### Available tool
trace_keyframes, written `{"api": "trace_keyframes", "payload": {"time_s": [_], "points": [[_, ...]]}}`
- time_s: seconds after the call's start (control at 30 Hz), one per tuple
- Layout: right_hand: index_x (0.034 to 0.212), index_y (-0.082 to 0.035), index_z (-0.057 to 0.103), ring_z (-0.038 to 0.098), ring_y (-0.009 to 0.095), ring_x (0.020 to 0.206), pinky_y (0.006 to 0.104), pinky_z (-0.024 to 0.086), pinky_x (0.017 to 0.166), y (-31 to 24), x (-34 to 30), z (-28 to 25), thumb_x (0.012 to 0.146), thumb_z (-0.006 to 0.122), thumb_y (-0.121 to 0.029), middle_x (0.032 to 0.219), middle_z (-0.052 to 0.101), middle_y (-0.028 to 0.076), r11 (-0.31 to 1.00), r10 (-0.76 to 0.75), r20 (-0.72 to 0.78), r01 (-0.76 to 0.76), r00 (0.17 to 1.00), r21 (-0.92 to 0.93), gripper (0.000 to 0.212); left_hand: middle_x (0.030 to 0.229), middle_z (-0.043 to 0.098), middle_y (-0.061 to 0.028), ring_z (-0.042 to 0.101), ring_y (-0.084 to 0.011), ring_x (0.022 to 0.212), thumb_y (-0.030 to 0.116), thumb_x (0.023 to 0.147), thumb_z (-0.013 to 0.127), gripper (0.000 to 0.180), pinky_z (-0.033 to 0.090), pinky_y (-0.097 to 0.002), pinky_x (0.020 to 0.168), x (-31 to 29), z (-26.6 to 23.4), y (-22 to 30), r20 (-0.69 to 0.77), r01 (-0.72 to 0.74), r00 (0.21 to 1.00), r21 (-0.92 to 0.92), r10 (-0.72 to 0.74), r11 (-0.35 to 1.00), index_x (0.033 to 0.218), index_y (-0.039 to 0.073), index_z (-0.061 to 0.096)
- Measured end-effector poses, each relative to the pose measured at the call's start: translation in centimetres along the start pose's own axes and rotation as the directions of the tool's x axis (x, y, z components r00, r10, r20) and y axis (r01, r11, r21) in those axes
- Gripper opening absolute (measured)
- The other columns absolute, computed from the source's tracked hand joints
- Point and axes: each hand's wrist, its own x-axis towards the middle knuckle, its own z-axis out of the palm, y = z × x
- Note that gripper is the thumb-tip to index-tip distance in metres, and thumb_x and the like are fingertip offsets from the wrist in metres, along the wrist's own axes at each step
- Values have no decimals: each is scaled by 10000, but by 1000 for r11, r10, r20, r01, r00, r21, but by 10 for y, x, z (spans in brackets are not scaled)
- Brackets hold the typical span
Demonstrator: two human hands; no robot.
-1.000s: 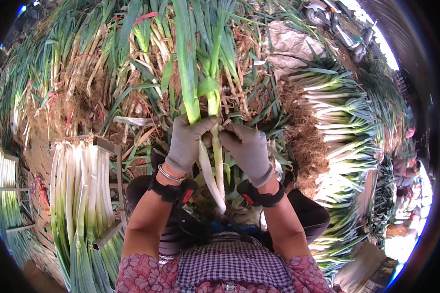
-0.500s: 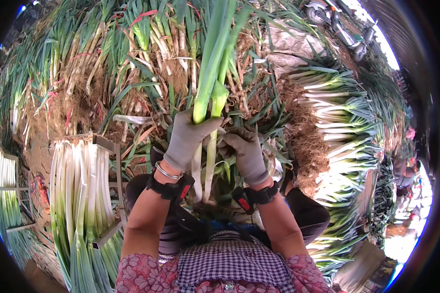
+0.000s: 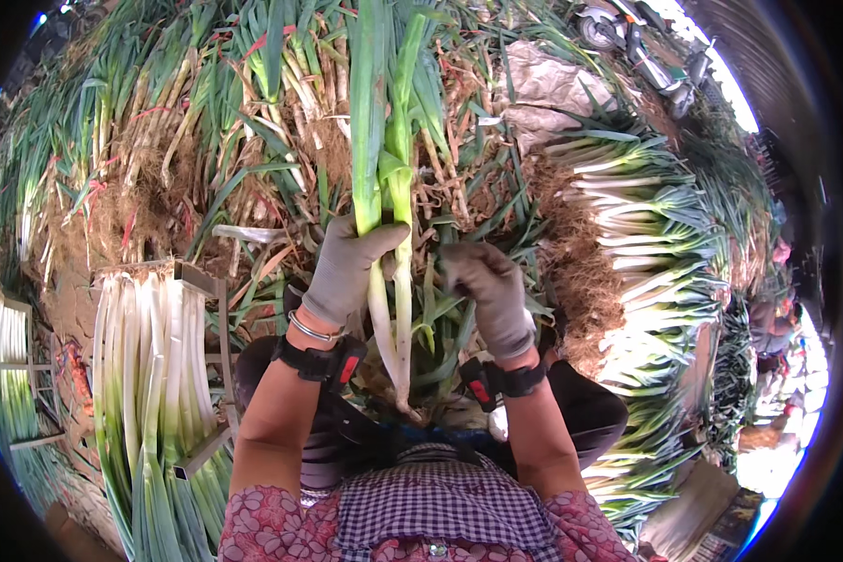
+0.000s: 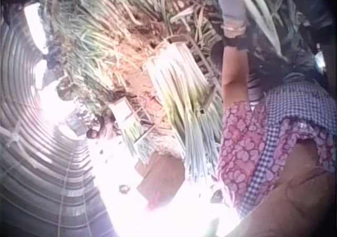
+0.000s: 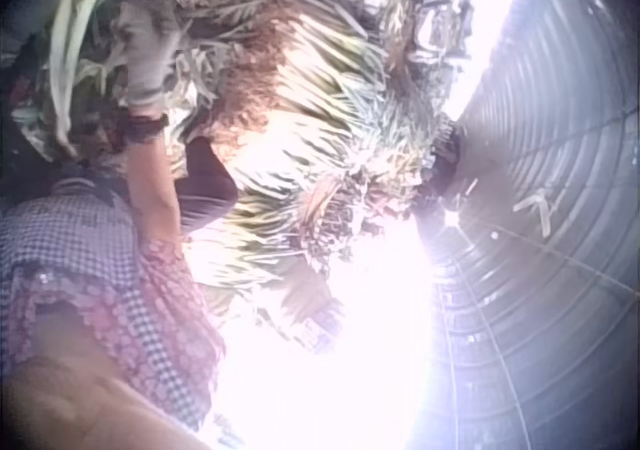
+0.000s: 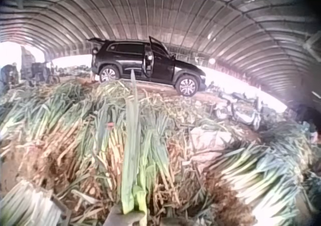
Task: The person picks up a leek from a pile, peels away the outer layers by hand, and shakes it before placing it onto a separate stack.
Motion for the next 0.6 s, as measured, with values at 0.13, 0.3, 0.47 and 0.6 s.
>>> {"api": "trace_keyframes", "payload": {"time_s": [0.13, 0.3, 0.47, 0.6], "points": [[930, 4, 671, 591, 93, 619, 240, 452, 534, -3, -3, 39, 870, 654, -130, 745, 666, 24, 809, -335, 41, 310, 941, -499, 148, 714, 625, -35, 552, -91, 552, 92, 840, 637, 148, 425, -219, 503, -5, 12, 6, -40, 23, 999, 5, -23, 1000, 948, -8, 650], [920, 9, 663, 596, 78, 617, 235, 467, 550, -7, 7, 35, 862, 602, -126, 734, 642, 8, 994, 71, 55, -75, 996, 80, 159, 746, 633, -36, 565, -98, 571, 83, 832, 633, 144, 454, -224, 526, -6, 6, 10, 19, -5, 1000, -39, 6, 999, 944, -7, 648], [924, -10, 676, 615, 79, 697, 221, 484, 619, 4, 9, 30, 880, 573, -180, 768, 647, 8, 967, 226, 348, -252, 910, 30, 204, 806, 680, -89, 581, -113, 585, 78, 819, 639, 196, 476, -236, 550, -9, -3, 9, 55, 8, 999, -65, -5, 998, 984, -27, 642], [917, -16, 698, 619, 96, 716, 260, 515, 655, 52, 2, 15, 852, 640, -210, 777, 650, 15, 928, 371, 507, -337, 778, -161, 213, 840, 692, -114, 583, -117, 597, 90, 815, 647, 247, 478, -240, 556, -9, -9, 17, 84, 17, 996, -32, -15, 999, 1025, -40, 635]]}}
